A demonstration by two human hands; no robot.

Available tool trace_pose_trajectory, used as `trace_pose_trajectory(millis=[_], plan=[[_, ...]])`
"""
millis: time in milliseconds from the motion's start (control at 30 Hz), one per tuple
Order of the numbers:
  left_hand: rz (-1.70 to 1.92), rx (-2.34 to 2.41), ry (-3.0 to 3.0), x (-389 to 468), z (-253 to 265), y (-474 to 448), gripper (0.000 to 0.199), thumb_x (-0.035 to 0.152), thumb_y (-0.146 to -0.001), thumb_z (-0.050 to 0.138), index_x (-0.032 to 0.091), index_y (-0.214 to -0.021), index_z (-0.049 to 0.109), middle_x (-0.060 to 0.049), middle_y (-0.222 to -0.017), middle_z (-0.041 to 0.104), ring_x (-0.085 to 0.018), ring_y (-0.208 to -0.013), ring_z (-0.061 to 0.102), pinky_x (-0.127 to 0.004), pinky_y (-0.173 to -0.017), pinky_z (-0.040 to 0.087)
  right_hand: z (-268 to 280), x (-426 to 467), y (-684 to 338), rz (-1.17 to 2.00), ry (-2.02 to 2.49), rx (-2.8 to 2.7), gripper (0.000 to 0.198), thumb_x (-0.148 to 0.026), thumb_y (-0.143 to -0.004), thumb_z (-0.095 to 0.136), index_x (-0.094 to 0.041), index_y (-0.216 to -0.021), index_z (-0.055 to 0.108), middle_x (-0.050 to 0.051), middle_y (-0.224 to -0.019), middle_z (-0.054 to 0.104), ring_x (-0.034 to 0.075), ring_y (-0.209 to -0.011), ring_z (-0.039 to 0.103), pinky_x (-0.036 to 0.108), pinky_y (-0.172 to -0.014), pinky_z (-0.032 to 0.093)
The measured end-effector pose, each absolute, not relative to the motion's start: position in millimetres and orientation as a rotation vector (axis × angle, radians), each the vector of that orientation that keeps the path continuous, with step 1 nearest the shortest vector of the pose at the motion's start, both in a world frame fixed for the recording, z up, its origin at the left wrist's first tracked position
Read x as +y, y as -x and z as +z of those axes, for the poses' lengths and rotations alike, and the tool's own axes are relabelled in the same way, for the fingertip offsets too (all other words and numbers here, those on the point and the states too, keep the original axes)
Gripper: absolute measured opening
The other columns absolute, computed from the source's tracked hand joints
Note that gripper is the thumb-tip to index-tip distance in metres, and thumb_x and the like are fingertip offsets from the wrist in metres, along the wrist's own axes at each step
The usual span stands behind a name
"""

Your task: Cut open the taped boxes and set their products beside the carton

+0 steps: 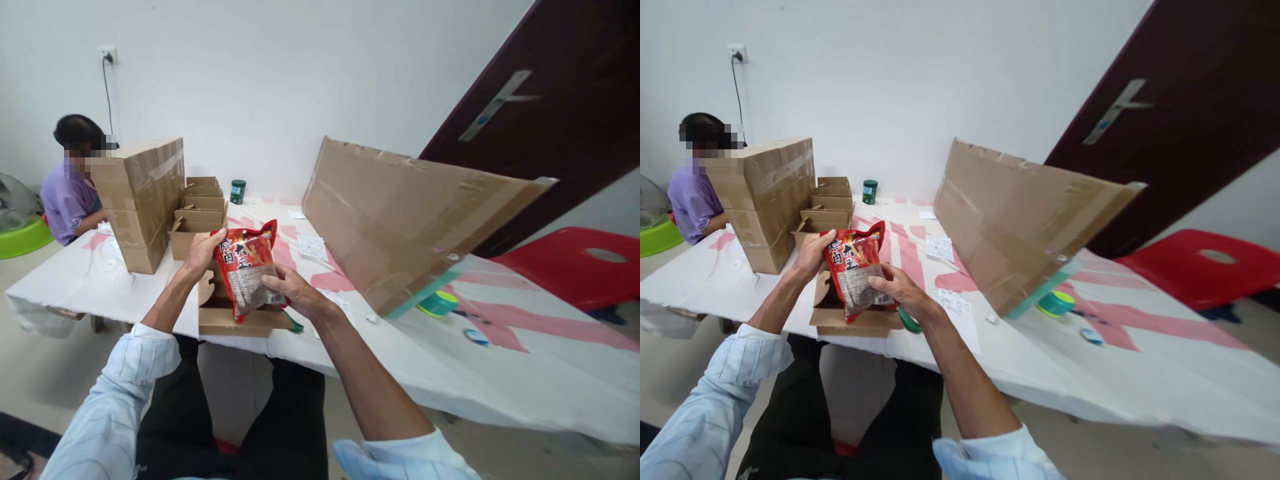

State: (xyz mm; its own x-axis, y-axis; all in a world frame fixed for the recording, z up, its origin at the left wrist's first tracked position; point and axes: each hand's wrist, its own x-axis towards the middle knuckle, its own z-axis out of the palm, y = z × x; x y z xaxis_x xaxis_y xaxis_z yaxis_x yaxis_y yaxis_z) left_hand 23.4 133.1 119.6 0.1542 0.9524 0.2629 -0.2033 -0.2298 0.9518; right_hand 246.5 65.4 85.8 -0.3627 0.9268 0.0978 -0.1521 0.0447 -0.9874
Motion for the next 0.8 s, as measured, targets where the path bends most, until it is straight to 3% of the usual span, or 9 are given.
trace_pose_trajectory(millis=[300,400,533,800], plan=[[1.350,0.765,-1.281,142.1,114.1,-28.6,0.062,0.073,-0.067,0.088,0.016,-0.065,0.064,0.000,-0.062,0.067,-0.011,-0.055,0.056,-0.023,-0.055,0.043,71.1,76.0,-237.3,1.421,0.886,-1.185,0.056,-0.057,-0.061,0.099,-0.019,-0.097,0.079,0.007,-0.091,0.083,0.023,-0.073,0.076,0.035,-0.071,0.063],[1.240,0.745,-1.329,130.6,113.7,-26.0,0.061,0.072,-0.065,0.091,0.015,-0.077,0.072,-0.002,-0.071,0.072,-0.013,-0.060,0.063,-0.024,-0.059,0.050,71.2,78.5,-232.6,1.377,0.832,-1.111,0.058,-0.056,-0.060,0.100,-0.020,-0.102,0.080,0.007,-0.096,0.085,0.025,-0.082,0.079,0.039,-0.081,0.065],[1.143,0.689,-1.427,111.4,110.4,-23.2,0.059,0.055,-0.056,0.103,0.015,-0.093,0.079,-0.007,-0.088,0.080,-0.020,-0.079,0.074,-0.029,-0.074,0.058,70.8,77.9,-225.4,1.339,0.793,-1.056,0.059,-0.054,-0.059,0.102,-0.022,-0.103,0.080,0.006,-0.104,0.085,0.027,-0.091,0.080,0.045,-0.092,0.066],[1.225,0.677,-1.463,107.9,100.9,-19.2,0.058,0.056,-0.058,0.102,0.013,-0.090,0.080,-0.006,-0.082,0.079,-0.017,-0.072,0.069,-0.029,-0.073,0.055,59.3,77.1,-212.6,1.372,0.721,-1.000,0.060,-0.060,-0.066,0.097,-0.022,-0.109,0.078,0.006,-0.105,0.085,0.027,-0.094,0.081,0.045,-0.095,0.066]])
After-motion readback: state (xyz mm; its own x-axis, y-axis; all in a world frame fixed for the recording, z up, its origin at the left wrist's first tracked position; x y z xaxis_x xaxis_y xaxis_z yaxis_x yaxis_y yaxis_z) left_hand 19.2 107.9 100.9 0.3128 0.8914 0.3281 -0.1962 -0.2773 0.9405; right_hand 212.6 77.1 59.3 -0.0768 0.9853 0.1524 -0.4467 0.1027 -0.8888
